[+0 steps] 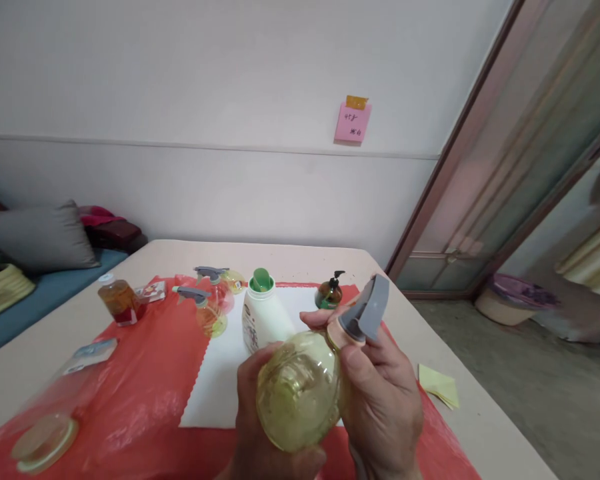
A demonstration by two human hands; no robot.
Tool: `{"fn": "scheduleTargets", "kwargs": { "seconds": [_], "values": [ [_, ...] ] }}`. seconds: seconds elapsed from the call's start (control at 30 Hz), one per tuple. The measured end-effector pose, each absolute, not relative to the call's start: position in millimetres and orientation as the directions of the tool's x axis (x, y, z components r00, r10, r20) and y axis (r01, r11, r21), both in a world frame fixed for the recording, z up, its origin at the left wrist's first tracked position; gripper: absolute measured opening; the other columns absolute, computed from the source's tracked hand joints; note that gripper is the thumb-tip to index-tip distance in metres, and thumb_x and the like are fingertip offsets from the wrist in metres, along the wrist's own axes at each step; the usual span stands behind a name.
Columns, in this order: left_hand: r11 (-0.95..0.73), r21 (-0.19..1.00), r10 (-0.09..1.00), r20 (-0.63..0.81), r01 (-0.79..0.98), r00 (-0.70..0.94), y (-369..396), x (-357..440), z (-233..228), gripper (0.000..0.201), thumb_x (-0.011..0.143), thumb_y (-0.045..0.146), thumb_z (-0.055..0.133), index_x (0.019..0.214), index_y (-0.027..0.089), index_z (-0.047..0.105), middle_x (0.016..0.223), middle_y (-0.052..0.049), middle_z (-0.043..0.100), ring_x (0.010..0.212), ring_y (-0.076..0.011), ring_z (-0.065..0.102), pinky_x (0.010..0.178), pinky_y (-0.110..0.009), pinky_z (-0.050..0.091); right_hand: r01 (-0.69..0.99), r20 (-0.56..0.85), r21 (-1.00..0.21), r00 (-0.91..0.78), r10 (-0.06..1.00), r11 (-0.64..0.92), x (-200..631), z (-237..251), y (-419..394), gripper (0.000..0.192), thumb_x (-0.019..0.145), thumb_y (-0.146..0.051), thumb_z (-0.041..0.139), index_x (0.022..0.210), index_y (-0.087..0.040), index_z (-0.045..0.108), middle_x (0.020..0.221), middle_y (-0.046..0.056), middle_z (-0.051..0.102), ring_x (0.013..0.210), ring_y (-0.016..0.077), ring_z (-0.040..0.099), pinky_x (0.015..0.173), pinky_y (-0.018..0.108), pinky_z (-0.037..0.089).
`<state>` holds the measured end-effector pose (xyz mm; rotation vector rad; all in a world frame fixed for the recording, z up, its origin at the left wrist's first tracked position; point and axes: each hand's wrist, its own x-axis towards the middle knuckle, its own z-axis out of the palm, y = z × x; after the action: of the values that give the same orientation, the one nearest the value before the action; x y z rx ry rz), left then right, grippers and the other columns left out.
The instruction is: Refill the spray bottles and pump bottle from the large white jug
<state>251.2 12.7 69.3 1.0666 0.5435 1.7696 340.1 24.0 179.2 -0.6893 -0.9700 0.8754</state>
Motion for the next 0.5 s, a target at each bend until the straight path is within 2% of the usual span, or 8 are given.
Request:
{"fn": "scheduleTargets", "kwargs": {
  "seconds": [0.13, 0.3, 0.4, 0.5],
  "values": [
    [-0.287, 0.710, 0.916, 0.400, -0.643, 0.033, 11.6, 248.6, 77.3, 0.092, 0.063, 0.047, 0.091, 0.136, 0.030, 0.037, 0.130, -0.016, 0.064, 0.108, -0.0345, 0.070, 0.089, -0.048, 0.058, -0.316, 0.380, -0.822, 0.314, 0.870, 0.473, 342.3, 177.4, 23.6, 0.022, 0.080, -0.044, 0.080, 0.094, -0.027, 0.081, 0.101, 0.011, 0.082, 0.075, 0.0274, 0.075, 0.058, 0.038, 0.057],
    [-0.278, 0.740, 0.924, 0.380, -0.612, 0.040, 13.8, 247.6, 80.9, 0.085, 0.062, 0.039, 0.088, 0.131, 0.030, 0.039, 0.118, -0.012, 0.068, 0.095, -0.0303, 0.072, 0.079, -0.043, 0.060, -0.307, 0.349, -0.838, 0.336, 0.875, 0.452, 343.5, 178.9, 27.7, 0.021, 0.081, -0.043, 0.081, 0.094, -0.027, 0.081, 0.097, 0.009, 0.082, 0.079, 0.0273, 0.076, 0.063, 0.038, 0.059],
    [-0.417, 0.793, 0.901, 0.424, -0.445, -0.089, 18.2, 244.8, 85.8, 0.083, 0.060, 0.028, 0.085, 0.131, 0.029, 0.042, 0.113, -0.011, 0.069, 0.092, -0.0302, 0.072, 0.078, -0.044, 0.061, -0.315, 0.299, -0.864, 0.306, 0.904, 0.392, 343.6, 179.8, 27.9, 0.027, 0.080, -0.047, 0.081, 0.097, -0.026, 0.081, 0.100, 0.010, 0.082, 0.087, 0.0304, 0.077, 0.070, 0.042, 0.061],
    [-0.652, 0.745, 0.748, 0.603, -0.140, -0.277, 20.9, 238.9, 88.3, 0.084, 0.052, 0.017, 0.086, 0.128, 0.029, 0.050, 0.121, -0.014, 0.066, 0.109, -0.0367, 0.069, 0.095, -0.054, 0.057, -0.246, 0.292, -0.899, 0.279, 0.915, 0.362, 344.3, 177.0, 22.5, 0.033, 0.084, -0.053, 0.075, 0.102, -0.025, 0.080, 0.108, 0.012, 0.081, 0.100, 0.0345, 0.076, 0.076, 0.047, 0.062]
  ]
}}
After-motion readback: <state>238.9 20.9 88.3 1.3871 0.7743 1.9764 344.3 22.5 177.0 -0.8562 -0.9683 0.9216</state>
